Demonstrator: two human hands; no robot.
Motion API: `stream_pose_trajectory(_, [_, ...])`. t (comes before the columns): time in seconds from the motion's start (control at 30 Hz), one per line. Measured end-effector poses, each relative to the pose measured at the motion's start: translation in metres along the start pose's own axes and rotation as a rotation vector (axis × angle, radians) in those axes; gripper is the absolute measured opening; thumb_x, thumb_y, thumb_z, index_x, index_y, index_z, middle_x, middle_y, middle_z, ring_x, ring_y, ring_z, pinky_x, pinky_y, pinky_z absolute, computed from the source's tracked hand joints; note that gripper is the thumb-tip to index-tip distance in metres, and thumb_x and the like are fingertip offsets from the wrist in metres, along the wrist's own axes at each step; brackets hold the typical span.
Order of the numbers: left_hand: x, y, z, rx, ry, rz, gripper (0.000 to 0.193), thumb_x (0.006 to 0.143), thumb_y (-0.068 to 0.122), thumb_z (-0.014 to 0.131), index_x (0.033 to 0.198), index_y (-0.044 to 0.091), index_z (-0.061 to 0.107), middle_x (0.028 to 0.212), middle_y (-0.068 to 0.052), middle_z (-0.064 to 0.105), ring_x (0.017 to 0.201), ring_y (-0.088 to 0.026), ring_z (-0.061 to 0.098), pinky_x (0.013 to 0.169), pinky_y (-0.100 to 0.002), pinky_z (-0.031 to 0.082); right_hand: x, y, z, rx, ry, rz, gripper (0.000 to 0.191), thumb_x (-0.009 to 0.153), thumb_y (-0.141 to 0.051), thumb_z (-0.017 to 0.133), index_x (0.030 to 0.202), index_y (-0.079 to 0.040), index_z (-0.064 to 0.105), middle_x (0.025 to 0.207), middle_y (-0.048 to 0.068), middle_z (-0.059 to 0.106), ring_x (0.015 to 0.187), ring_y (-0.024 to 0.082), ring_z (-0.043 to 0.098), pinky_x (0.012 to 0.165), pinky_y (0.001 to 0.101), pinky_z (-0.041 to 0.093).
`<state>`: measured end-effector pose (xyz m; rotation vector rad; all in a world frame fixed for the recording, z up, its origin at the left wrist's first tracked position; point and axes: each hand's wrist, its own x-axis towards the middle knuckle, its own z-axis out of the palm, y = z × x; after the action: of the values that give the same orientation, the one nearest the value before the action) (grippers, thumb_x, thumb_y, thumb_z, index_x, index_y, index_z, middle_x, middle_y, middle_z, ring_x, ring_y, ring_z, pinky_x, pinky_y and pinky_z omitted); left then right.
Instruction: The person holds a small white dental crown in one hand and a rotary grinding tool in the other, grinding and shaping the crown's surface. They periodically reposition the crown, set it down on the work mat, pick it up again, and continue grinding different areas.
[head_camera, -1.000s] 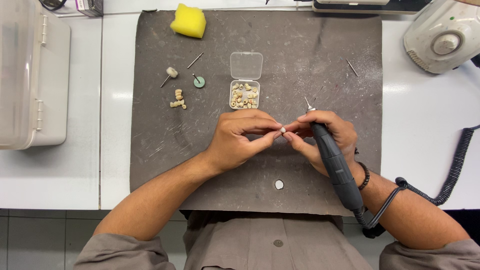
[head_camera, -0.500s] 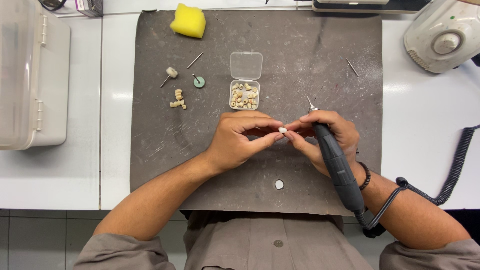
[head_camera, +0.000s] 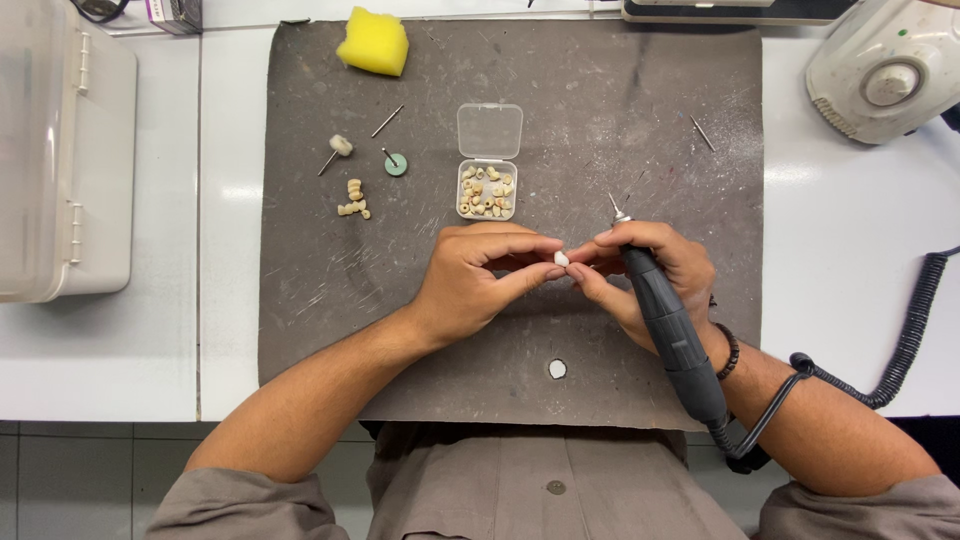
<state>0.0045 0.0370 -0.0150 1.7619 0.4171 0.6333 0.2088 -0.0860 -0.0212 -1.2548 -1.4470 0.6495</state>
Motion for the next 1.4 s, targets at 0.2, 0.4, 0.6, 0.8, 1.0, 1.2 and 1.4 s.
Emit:
stream_pose_trajectory(0.2, [0.001,0.008,0.002,0.002,0.028,0.015,0.018,0.093,0.008,0.078,0.110,0.001,0.077,0.102,-0.009,0.079,0.087,-0.014,0.078,0.076,-0.025,0.064,-0.001,-0.003,0.002,0.049,0.025,0.001,0.037,0.093,0.004,0.074,0.123,-0.005,0.054,0.103,0.018,0.076,0.099,0.025,0.080,0.083,0.0319,0.071])
stream_pose_trajectory(0.4, [-0.001,0.011,0.001,0.061,0.022,0.049,0.017,0.092,0.008,0.079,0.108,0.001,0.076,0.102,-0.009,0.078,0.087,-0.016,0.078,0.076,-0.026,0.063,-0.005,-0.004,0.003,0.039,0.031,0.031,0.038,0.092,0.004,0.076,0.122,-0.005,0.054,0.101,0.017,0.077,0.099,0.025,0.080,0.082,0.0324,0.071])
stream_pose_trajectory(0.6, [-0.003,0.009,0.000,0.086,0.000,0.077,0.019,0.094,0.008,0.078,0.112,0.002,0.075,0.105,-0.010,0.078,0.090,-0.017,0.077,0.076,-0.027,0.063,-0.004,-0.005,0.000,0.024,0.007,0.019,0.038,0.091,0.003,0.076,0.121,-0.005,0.054,0.101,0.017,0.077,0.100,0.026,0.080,0.083,0.0327,0.071])
stream_pose_trajectory(0.8, [-0.006,0.002,0.001,0.100,-0.030,0.168,0.024,0.095,0.004,0.077,0.119,0.003,0.073,0.108,-0.010,0.076,0.093,-0.018,0.076,0.077,-0.028,0.063,-0.006,-0.006,0.001,0.032,0.020,0.000,0.040,0.091,0.005,0.077,0.122,-0.005,0.053,0.101,0.017,0.076,0.101,0.026,0.080,0.084,0.0329,0.071])
stream_pose_trajectory(1.0, [-0.002,0.000,0.001,0.113,-0.028,0.229,0.024,0.097,0.006,0.076,0.121,0.005,0.072,0.106,-0.007,0.076,0.092,-0.015,0.076,0.076,-0.025,0.065,-0.003,-0.004,0.000,0.015,-0.002,-0.015,0.041,0.091,0.004,0.078,0.123,-0.004,0.053,0.103,0.017,0.076,0.100,0.025,0.079,0.086,0.0329,0.071])
stream_pose_trajectory(1.2, [-0.002,0.001,0.000,0.153,-0.035,0.227,0.024,0.097,0.007,0.076,0.121,0.004,0.072,0.106,-0.007,0.076,0.091,-0.016,0.076,0.076,-0.026,0.064,-0.003,-0.005,-0.002,0.002,-0.004,-0.020,0.041,0.092,0.004,0.078,0.123,-0.004,0.052,0.104,0.017,0.075,0.102,0.026,0.079,0.086,0.0330,0.070])
stream_pose_trajectory(1.4, [-0.002,0.002,0.000,0.176,-0.029,0.239,0.023,0.097,0.007,0.077,0.119,0.004,0.073,0.105,-0.008,0.076,0.090,-0.016,0.076,0.075,-0.026,0.064,-0.004,-0.004,-0.002,0.007,-0.008,-0.031,0.041,0.092,0.004,0.078,0.123,-0.005,0.052,0.104,0.017,0.076,0.101,0.025,0.079,0.085,0.0326,0.070])
